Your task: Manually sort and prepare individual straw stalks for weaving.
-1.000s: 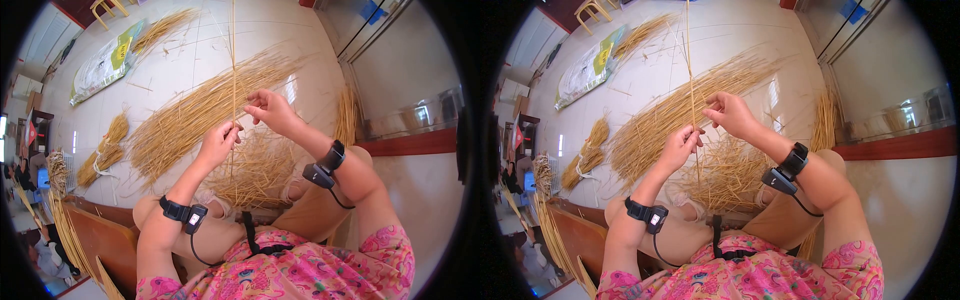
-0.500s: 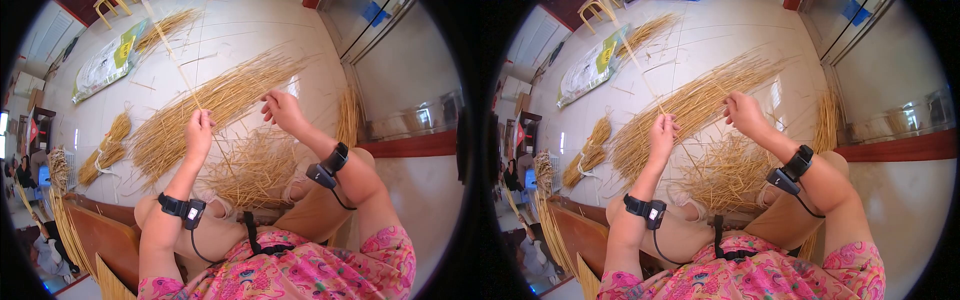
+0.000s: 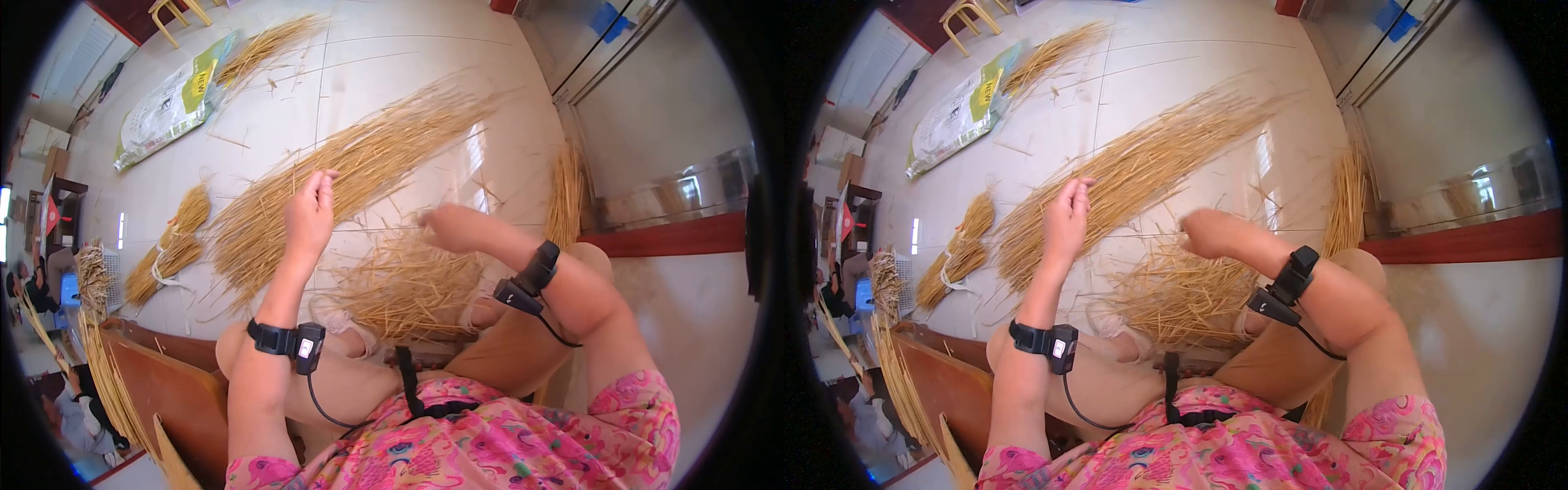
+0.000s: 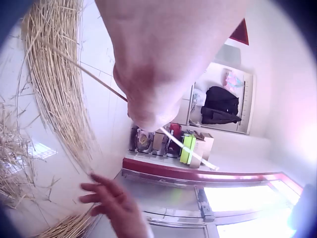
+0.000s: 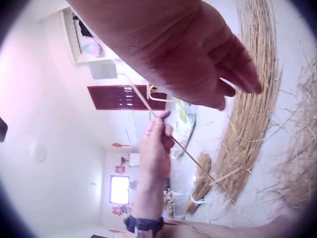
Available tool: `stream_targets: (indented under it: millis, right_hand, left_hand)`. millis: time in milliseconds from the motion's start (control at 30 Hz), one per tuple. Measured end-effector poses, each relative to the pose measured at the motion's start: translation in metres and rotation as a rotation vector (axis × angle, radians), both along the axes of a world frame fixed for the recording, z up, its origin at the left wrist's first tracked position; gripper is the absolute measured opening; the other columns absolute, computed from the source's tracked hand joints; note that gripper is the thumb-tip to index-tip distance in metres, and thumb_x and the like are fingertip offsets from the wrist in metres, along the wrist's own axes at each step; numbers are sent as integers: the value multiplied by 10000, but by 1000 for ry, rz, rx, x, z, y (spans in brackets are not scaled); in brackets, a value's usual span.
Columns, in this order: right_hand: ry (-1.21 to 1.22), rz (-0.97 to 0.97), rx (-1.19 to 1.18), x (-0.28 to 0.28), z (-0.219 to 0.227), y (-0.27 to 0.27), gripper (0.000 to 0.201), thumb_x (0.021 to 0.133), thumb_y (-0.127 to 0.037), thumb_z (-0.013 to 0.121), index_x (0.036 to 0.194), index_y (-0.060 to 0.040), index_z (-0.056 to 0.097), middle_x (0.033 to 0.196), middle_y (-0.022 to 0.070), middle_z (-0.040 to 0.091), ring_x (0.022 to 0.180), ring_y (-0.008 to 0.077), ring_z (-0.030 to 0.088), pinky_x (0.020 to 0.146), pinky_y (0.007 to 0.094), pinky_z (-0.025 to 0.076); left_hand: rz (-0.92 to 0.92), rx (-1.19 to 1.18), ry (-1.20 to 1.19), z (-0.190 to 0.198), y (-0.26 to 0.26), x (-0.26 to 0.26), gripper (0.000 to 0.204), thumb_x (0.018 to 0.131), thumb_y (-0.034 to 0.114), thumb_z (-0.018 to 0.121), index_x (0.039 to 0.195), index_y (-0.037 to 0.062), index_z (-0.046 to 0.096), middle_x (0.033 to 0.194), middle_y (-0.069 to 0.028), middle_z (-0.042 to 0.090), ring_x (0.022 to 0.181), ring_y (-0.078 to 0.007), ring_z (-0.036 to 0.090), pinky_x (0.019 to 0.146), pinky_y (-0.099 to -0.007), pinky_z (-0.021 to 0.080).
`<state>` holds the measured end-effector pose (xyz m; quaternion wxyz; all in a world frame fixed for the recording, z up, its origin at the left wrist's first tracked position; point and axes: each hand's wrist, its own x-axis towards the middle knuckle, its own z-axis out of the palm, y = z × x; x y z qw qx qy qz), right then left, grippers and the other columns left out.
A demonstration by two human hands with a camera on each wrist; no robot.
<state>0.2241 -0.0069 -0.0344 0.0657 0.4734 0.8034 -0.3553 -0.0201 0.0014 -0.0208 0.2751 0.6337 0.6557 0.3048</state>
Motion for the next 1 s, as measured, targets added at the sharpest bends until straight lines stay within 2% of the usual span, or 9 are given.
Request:
stream_targets:
  millis: [33, 100, 167, 300, 400, 500, 600, 900, 1000]
  right_hand:
    - [171, -121, 29, -1, 6, 8, 306, 822, -203, 614, 1000, 45, 615, 862, 217, 652, 845, 294, 645, 665, 354, 516]
    - [524, -411, -265, 4, 27, 33, 395, 852, -265, 616, 1099, 39, 565, 828, 153, 646, 775, 173, 633, 614, 271, 494]
    - [897, -609, -259, 16, 50, 45, 381, 887, -278, 586, 1107, 30, 542, 782, 82, 605, 676, 92, 572, 565, 217, 460]
    - [1123, -932, -253, 31, 56, 54, 228, 941, -217, 500, 944, 5, 550, 754, 68, 588, 610, 112, 547, 521, 236, 452]
    - [1078, -978, -257, 23, 43, 44, 230, 953, -209, 475, 920, 9, 543, 744, 72, 592, 598, 115, 552, 518, 242, 454]
    - [1084, -923, -337, 2, 36, 26, 233, 957, -198, 466, 918, 20, 538, 779, 96, 618, 626, 128, 589, 532, 242, 473]
    - [1105, -835, -411, -13, 26, 11, 184, 950, -167, 484, 939, 9, 534, 823, 104, 630, 673, 134, 611, 567, 241, 491]
    - [1120, -770, -410, -23, 20, 4, 140, 938, -129, 495, 953, 10, 503, 841, 116, 623, 693, 152, 627, 570, 249, 502]
    - [1081, -828, -369, -22, 21, 5, 143, 944, -134, 481, 954, 7, 500, 842, 116, 623, 695, 148, 621, 571, 250, 500]
  left_hand:
    - [-75, 12, 52, 1, -3, 4, 240, 941, 226, 438, 1002, 89, 625, 711, -107, 608, 614, -223, 573, 585, -336, 442]
    - [-231, 37, 155, 1, -9, 9, 242, 929, 239, 450, 1018, 109, 633, 746, -127, 619, 656, -275, 598, 603, -363, 455]
    - [-303, 43, 171, -7, -13, 11, 240, 919, 238, 469, 1030, 106, 637, 736, -116, 607, 640, -256, 564, 601, -346, 448]
    - [-388, 22, 187, -10, -15, 9, 228, 902, 234, 503, 1025, 108, 648, 778, -105, 630, 659, -270, 564, 620, -352, 454]
    - [-377, 78, 263, 2, -14, 11, 197, 869, 236, 549, 938, 94, 667, 778, -91, 650, 759, -269, 595, 668, -392, 462]
    - [-303, 151, 68, 8, -15, 20, 158, 832, 216, 620, 904, 89, 680, 755, -75, 650, 697, -215, 598, 632, -336, 467]
    - [-241, -123, -270, 5, -14, 23, 169, 832, 156, 649, 937, 24, 668, 779, -41, 647, 703, -80, 563, 634, -229, 441]
    - [-175, -188, -637, -11, -13, 27, 119, 844, 99, 636, 909, 7, 673, 756, -15, 649, 656, -50, 541, 601, -205, 444]
    - [-125, -66, -599, -7, -8, 21, 100, 870, 99, 602, 881, 15, 656, 775, -20, 651, 660, -45, 534, 610, -201, 440]
